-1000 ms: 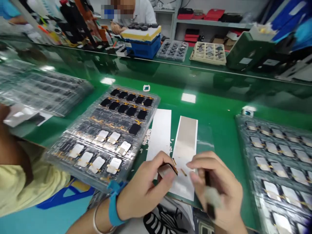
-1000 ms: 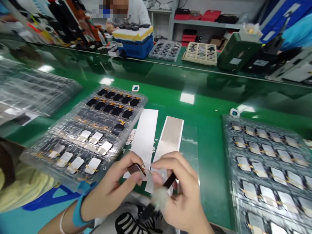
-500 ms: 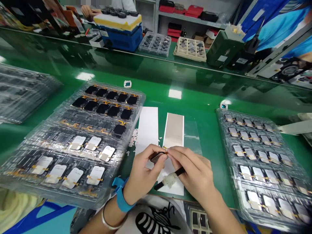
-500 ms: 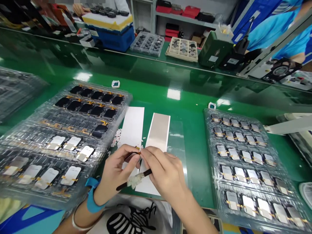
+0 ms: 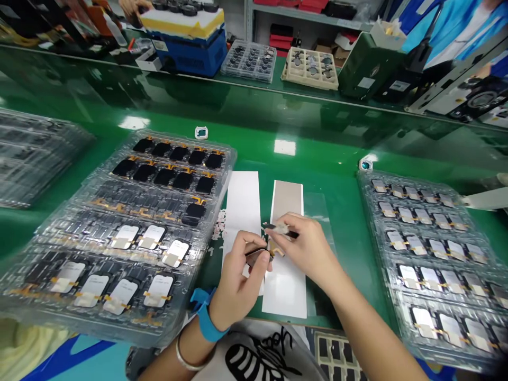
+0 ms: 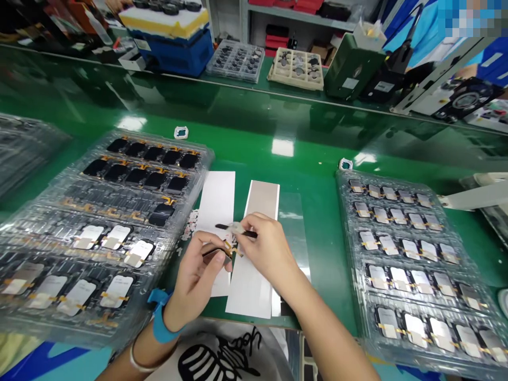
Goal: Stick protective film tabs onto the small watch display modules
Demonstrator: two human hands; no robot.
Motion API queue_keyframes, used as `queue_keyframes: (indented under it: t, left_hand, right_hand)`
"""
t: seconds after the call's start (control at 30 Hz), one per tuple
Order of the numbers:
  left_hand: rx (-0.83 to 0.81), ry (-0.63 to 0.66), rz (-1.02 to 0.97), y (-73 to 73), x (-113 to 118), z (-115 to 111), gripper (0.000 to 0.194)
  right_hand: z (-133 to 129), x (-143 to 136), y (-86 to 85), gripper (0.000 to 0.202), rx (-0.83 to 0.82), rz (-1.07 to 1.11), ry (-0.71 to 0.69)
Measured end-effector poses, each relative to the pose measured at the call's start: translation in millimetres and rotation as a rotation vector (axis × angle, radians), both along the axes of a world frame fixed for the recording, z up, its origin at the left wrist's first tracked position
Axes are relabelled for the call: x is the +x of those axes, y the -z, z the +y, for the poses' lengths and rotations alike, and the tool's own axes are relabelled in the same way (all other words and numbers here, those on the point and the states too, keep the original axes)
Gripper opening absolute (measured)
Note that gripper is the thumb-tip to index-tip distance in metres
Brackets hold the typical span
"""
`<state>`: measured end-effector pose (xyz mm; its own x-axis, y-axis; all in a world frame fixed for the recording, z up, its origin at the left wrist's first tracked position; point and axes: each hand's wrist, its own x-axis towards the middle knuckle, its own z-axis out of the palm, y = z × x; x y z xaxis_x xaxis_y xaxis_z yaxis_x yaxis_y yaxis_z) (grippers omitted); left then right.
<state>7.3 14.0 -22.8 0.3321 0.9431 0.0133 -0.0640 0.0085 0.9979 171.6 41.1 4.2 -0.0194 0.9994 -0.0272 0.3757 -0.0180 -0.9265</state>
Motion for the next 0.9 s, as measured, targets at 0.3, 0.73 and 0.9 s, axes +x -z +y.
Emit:
queue_keyframes:
  t: [0.3,0.73,0.9]
  left_hand:
    - [-0.098,-0.101,-0.029,-2.5,2.4,5.5,0.017]
    - [-0.107,-0.009,0.014,-16.0,9.2,11.0,0.014]
    - [-0.071,0.092,0.013,-24.4,8.4,12.7,0.014]
  right_hand:
    - [-1.8,-2.2,11.4,0.023,-0.192,0.428,-0.15]
    - [-6.9,5.9,1.4,0.033,-0.234,0.509,-0.104]
    - [-11.5,11.4,-9.2,0.026,-0.053,0.316,-0.027]
